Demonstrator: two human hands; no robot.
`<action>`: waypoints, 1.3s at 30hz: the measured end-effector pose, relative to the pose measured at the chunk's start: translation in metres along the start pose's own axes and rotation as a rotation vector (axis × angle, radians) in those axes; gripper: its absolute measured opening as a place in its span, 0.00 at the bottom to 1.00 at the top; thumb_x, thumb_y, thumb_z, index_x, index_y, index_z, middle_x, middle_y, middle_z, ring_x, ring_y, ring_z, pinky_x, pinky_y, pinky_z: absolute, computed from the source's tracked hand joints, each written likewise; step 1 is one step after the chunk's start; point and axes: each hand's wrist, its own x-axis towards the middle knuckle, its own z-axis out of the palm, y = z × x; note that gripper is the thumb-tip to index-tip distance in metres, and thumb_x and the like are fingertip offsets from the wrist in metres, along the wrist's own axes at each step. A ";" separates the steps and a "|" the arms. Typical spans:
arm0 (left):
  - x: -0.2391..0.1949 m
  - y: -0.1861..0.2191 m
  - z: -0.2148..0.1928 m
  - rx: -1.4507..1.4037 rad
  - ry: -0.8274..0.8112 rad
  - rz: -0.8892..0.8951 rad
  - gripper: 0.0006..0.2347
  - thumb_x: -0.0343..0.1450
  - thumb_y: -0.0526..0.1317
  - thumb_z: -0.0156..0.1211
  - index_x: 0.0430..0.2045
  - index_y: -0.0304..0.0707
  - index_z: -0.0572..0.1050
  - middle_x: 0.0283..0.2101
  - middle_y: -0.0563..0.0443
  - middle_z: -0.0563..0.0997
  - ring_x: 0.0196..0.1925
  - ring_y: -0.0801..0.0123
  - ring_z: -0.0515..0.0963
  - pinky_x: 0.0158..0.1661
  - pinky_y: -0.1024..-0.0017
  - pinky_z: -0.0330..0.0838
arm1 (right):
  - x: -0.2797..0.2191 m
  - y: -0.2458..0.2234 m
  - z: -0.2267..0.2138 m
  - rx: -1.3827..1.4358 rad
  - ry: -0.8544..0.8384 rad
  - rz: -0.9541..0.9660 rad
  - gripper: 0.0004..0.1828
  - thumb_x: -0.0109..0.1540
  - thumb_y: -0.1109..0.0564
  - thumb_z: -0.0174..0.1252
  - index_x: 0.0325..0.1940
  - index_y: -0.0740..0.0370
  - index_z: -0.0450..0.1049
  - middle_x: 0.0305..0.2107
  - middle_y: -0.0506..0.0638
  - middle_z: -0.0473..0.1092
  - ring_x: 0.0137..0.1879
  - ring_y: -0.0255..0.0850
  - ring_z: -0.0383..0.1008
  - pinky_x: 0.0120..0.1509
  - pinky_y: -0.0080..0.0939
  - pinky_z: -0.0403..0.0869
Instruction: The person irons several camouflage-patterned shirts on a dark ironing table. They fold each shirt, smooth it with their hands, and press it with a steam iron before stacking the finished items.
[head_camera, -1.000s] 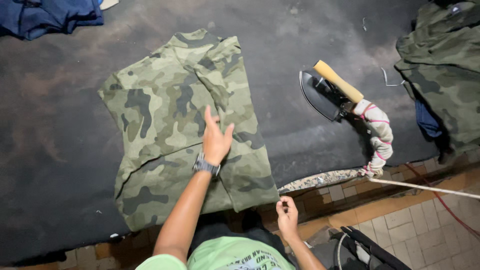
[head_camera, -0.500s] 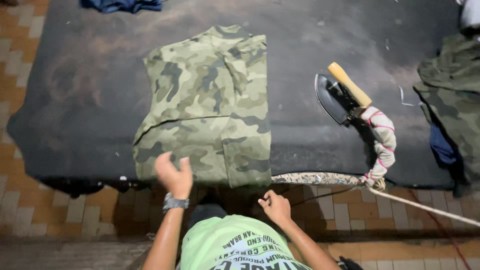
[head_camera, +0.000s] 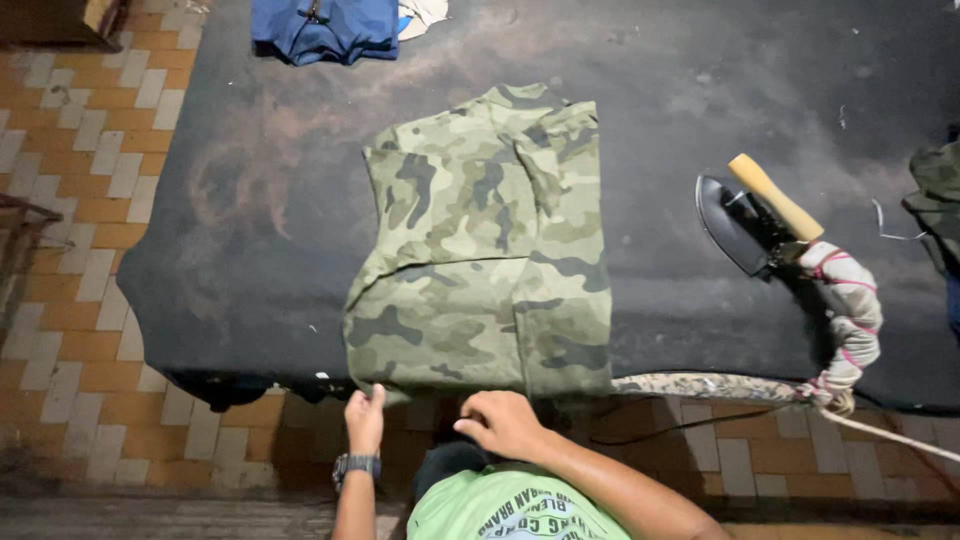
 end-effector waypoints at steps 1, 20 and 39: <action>-0.008 0.013 -0.005 0.031 -0.120 0.002 0.12 0.76 0.41 0.63 0.27 0.30 0.74 0.25 0.60 0.66 0.28 0.77 0.62 0.29 0.73 0.58 | 0.011 -0.009 0.009 0.025 0.023 -0.045 0.18 0.56 0.45 0.67 0.39 0.60 0.76 0.29 0.54 0.75 0.36 0.54 0.76 0.38 0.52 0.73; 0.208 0.260 0.132 0.362 -0.124 0.712 0.11 0.67 0.40 0.70 0.22 0.32 0.75 0.30 0.40 0.77 0.34 0.47 0.77 0.36 0.56 0.71 | 0.001 0.009 0.094 0.333 0.272 0.422 0.13 0.66 0.52 0.59 0.40 0.66 0.73 0.32 0.55 0.70 0.39 0.47 0.72 0.45 0.45 0.72; 0.122 0.248 0.225 0.734 -0.233 1.082 0.25 0.73 0.53 0.55 0.59 0.33 0.72 0.67 0.31 0.68 0.69 0.38 0.64 0.63 0.43 0.55 | -0.042 0.045 0.017 -0.294 0.913 0.846 0.14 0.58 0.51 0.66 0.43 0.59 0.78 0.36 0.51 0.77 0.43 0.46 0.76 0.47 0.41 0.71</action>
